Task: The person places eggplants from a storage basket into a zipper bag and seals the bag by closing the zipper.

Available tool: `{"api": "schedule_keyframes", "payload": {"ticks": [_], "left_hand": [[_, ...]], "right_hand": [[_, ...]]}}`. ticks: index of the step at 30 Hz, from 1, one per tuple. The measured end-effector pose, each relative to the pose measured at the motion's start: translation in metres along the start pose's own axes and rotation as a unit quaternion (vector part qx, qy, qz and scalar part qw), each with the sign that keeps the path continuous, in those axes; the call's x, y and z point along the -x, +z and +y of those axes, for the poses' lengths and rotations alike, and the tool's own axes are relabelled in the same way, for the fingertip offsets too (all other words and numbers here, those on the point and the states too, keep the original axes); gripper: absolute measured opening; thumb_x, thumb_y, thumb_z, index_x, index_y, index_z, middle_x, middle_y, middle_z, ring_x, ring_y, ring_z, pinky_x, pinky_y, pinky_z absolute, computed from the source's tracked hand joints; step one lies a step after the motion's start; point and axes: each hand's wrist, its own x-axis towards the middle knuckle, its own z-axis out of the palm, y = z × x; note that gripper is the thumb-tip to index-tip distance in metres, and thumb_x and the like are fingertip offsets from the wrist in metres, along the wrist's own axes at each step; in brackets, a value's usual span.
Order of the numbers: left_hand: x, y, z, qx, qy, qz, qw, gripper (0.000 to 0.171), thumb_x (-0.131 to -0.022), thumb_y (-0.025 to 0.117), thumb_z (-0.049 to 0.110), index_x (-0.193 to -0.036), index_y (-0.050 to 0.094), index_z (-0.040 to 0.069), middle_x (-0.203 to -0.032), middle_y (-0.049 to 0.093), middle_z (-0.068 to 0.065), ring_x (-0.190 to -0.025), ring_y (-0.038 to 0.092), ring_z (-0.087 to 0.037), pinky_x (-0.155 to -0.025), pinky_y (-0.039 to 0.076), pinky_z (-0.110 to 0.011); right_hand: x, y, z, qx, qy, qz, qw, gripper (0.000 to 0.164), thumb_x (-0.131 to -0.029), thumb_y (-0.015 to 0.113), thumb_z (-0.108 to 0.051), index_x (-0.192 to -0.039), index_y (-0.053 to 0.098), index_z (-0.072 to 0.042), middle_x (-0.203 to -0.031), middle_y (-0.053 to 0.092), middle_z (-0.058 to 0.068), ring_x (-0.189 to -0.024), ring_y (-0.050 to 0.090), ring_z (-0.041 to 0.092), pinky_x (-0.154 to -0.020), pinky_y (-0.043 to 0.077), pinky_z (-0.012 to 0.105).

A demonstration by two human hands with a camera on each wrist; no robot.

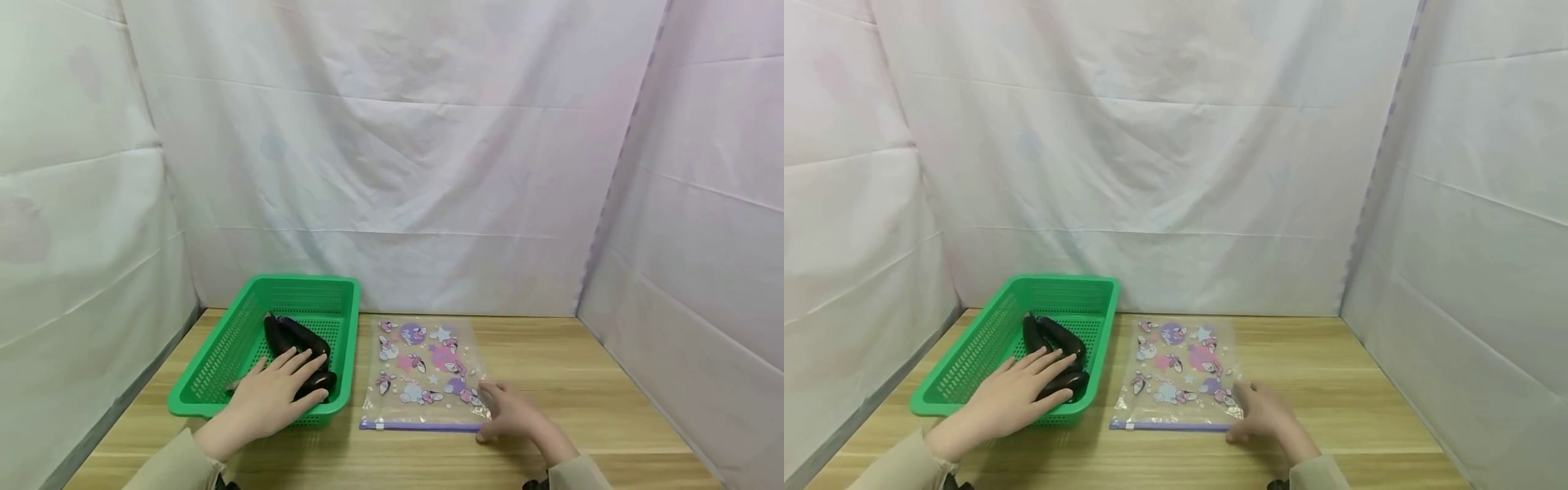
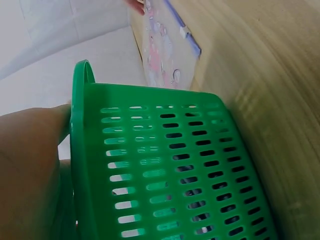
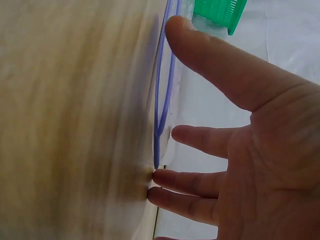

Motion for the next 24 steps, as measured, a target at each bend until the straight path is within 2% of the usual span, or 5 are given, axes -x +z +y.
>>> {"api": "schedule_keyframes", "payload": {"ticks": [6,16,20,24], "left_hand": [[0.003,0.008,-0.001,0.003,-0.015,0.009,0.9998,0.071,-0.092,0.031,0.072,-0.145,0.048,0.027,-0.144,0.048,-0.004,-0.137,0.036,-0.031,-0.102,0.026,-0.066],[0.005,0.016,-0.001,0.047,-0.026,-0.009,0.9985,0.065,-0.095,0.033,0.066,-0.139,0.056,0.024,-0.14,0.053,-0.002,-0.133,0.043,-0.032,-0.101,0.035,-0.057],[0.005,0.02,-0.001,0.061,-0.031,-0.017,0.9975,0.062,-0.096,0.036,0.064,-0.136,0.058,0.023,-0.137,0.055,-0.002,-0.13,0.046,-0.031,-0.099,0.039,-0.054],[0.005,0.02,-0.002,0.067,-0.036,-0.023,0.9969,0.06,-0.096,0.037,0.063,-0.135,0.06,0.024,-0.136,0.056,-0.002,-0.128,0.048,-0.03,-0.096,0.041,-0.055]], "right_hand": [[0.0,0.0,-0.001,-0.003,-0.001,0.018,1.0,0.1,-0.047,0.092,-0.038,-0.135,0.056,-0.007,-0.121,0.054,0.025,-0.103,0.055,0.041,-0.084,0.043,0.065],[0.002,0.0,0.003,-0.032,0.014,0.032,0.999,0.08,-0.051,0.092,-0.026,-0.121,0.06,-0.002,-0.112,0.061,0.018,-0.104,0.057,0.039,-0.089,0.042,0.06],[0.004,0.001,0.004,-0.057,0.015,0.038,0.998,0.068,-0.053,0.091,-0.022,-0.11,0.06,-0.001,-0.093,0.062,0.009,-0.084,0.058,0.027,-0.078,0.047,0.049],[0.008,0.003,0.004,-0.077,0.012,0.04,0.996,0.053,-0.058,0.089,-0.019,-0.098,0.059,-0.003,-0.076,0.055,0.002,-0.066,0.05,0.018,-0.062,0.043,0.037]]}}
